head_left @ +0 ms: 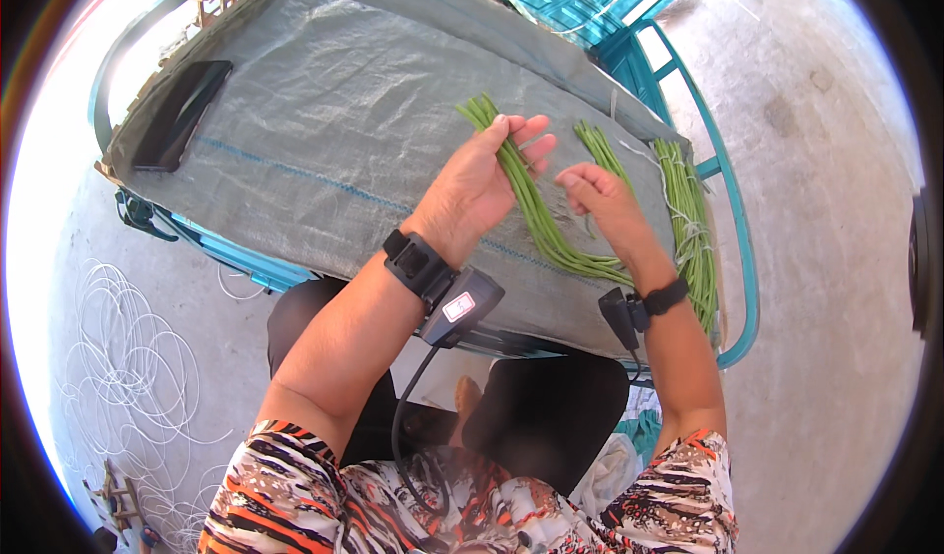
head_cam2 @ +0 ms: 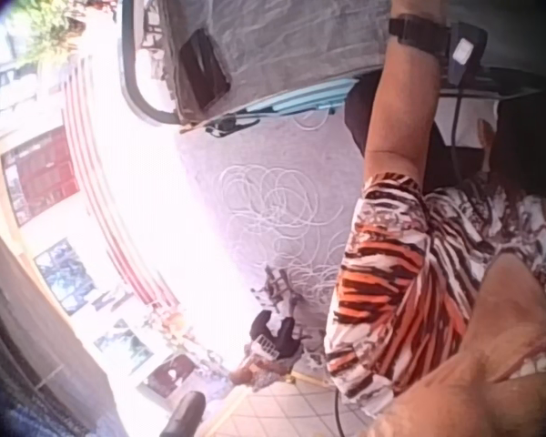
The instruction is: The person is bundling long green beans together using white plastic ties.
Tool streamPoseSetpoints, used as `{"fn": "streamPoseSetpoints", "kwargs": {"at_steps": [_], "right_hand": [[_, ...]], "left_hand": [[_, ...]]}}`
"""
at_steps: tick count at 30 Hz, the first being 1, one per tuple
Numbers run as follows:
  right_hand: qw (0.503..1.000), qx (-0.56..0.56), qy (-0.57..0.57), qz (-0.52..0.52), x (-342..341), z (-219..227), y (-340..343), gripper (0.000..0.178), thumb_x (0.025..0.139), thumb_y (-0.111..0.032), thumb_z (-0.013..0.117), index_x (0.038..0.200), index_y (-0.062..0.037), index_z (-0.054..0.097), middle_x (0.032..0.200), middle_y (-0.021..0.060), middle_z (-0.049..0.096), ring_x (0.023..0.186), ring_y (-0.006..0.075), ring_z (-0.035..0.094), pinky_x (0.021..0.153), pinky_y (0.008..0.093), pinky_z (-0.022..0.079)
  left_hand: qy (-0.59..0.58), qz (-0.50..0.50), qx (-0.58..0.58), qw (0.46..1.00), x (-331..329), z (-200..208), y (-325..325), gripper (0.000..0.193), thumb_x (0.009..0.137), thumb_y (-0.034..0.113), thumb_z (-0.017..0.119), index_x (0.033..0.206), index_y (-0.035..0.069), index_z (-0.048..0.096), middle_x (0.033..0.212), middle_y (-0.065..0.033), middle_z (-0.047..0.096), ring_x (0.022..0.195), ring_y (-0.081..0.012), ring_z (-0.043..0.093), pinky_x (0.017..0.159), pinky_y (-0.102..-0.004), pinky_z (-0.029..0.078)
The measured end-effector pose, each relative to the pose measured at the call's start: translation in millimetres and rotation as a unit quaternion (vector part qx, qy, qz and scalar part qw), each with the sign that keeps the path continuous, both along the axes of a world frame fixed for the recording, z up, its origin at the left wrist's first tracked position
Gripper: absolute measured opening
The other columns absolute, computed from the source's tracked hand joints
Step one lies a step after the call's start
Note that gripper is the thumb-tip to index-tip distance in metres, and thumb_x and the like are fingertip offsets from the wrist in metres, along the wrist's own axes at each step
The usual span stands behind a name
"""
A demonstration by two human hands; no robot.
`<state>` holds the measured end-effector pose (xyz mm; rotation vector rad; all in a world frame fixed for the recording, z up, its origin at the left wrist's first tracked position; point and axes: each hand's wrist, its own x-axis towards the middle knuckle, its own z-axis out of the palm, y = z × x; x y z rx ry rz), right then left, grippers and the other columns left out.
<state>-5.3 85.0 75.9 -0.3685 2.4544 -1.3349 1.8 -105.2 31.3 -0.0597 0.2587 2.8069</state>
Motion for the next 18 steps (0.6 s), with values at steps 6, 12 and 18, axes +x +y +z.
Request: {"fn": "streamPoseSetpoints", "kwargs": {"at_steps": [6, 12, 18], "right_hand": [[0.996, -0.012, 0.067, -0.051, 46.1, 37.2, -23.7, 0.018, 0.091, -0.019, 0.053, 0.1, -0.0047, 0.059, 0.072, -0.0025, 0.053, 0.057, 0.0029, 0.044, 0.052, 0.0177, 0.037], [0.997, 0.027, 0.058, -0.046, 71.0, 7.6, -29.3, 0.02, 0.088, -0.015, 0.057, 0.105, -0.004, 0.057, 0.073, 0.0007, 0.058, 0.058, 0.0049, 0.05, 0.049, 0.0213, 0.041], [0.997, 0.016, 0.067, -0.042, 74.4, -6.9, -28.4, 0.02, 0.088, -0.013, 0.057, 0.106, -0.0043, 0.056, 0.075, 0.0022, 0.059, 0.062, 0.0069, 0.053, 0.052, 0.0226, 0.044]], "left_hand": [[-0.047, 0.026, -0.043, 0.998, 0.6, 0.7, -0.2, 0.02, 0.099, 0.023, 0.038, 0.098, 0.007, 0.05, 0.098, -0.0076, 0.06, 0.093, -0.0248, 0.059, 0.084, -0.0393, 0.047], [-0.046, 0.029, 0.033, 0.998, -3.5, -10.0, 1.6, 0.017, 0.097, 0.024, 0.045, 0.091, 0.009, 0.05, 0.068, 0.0003, 0.049, 0.063, -0.0147, 0.049, 0.076, -0.0348, 0.048], [-0.005, 0.027, -0.009, 1.0, -1.3, -6.9, -0.3, 0.019, 0.092, 0.028, 0.055, 0.088, 0.009, 0.05, 0.064, 0.0022, 0.047, 0.06, -0.0129, 0.049, 0.073, -0.033, 0.047]]}}
